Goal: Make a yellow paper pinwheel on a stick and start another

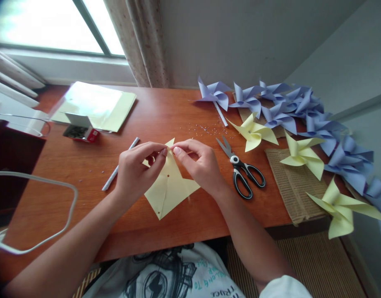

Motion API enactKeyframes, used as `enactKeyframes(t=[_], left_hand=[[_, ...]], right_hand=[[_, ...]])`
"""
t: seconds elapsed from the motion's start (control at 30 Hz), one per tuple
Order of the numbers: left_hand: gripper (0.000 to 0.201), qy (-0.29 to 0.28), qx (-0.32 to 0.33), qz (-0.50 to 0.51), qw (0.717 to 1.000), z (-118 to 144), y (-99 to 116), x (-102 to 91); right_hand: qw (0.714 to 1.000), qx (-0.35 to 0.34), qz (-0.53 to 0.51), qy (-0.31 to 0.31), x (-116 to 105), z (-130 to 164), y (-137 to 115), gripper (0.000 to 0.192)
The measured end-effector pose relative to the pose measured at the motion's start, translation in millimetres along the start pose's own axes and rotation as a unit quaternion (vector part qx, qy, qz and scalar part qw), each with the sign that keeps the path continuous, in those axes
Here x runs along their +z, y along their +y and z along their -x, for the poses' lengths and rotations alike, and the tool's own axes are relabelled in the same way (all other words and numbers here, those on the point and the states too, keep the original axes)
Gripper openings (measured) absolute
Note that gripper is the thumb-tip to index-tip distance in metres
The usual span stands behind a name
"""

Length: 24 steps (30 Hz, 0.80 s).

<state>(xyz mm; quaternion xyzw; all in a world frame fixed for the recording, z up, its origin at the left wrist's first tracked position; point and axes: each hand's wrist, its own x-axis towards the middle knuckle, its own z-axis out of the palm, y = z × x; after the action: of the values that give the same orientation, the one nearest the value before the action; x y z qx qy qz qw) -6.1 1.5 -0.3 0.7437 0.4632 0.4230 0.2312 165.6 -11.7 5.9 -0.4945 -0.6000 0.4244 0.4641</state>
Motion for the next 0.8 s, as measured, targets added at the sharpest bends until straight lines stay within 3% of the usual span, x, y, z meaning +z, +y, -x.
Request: enactKeyframes(t=[0.17,0.5,0.63,0.8], left_hand=[[0.012,-0.028,-0.004,0.036,0.999,-0.2,1.9,-0.1],[0.014,-0.057,-0.023,0.082,0.995,0.0,3.1,0.4],[0.013,-0.065,-0.059,0.135,0.987,1.1,0.9,1.0],[0.016,-0.076,-0.135,0.252,0.955,0.8,-2.8,2.0]], right_hand=[[0.992,0.063,-0.105,-0.012,-2.1,-2.9,8.0,0.009],[0.99,0.091,-0.101,-0.027,-3.0,-4.0,5.9,0.022],[0.989,0.099,-0.105,-0.033,-2.8,-3.2,5.2,0.022],[0.987,0.111,-0.11,-0.033,-2.2,-3.5,2.8,0.023]])
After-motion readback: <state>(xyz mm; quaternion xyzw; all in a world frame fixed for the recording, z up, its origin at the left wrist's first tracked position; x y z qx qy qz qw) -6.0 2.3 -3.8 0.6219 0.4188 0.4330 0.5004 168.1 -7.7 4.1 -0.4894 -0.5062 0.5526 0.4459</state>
